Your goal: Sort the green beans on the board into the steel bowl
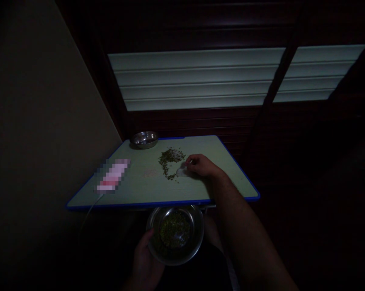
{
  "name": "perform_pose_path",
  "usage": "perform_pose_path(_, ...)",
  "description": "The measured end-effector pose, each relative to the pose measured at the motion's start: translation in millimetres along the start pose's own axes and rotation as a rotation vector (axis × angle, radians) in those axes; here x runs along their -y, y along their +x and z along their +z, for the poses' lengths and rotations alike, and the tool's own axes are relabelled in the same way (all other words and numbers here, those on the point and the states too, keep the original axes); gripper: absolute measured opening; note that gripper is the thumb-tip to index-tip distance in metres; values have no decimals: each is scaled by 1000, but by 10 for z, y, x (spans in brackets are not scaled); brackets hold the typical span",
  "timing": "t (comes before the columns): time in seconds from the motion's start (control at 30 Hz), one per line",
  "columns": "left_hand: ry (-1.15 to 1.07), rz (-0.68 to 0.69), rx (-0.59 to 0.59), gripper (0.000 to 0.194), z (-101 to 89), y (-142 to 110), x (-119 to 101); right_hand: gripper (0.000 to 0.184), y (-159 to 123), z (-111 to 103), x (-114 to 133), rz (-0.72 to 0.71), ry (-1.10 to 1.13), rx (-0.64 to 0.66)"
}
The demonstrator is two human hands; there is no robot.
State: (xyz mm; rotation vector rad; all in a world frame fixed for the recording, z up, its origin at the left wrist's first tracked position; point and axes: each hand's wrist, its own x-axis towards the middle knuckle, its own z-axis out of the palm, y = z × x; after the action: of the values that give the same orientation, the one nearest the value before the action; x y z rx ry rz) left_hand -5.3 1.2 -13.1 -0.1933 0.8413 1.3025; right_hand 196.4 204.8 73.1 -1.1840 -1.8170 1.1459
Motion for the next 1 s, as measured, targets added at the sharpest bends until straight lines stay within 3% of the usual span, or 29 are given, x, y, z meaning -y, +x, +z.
perform_pose_path(1.0, 27, 22, 37, 33, -32, 20, 8, 22, -3, 20, -1, -12, 59, 22)
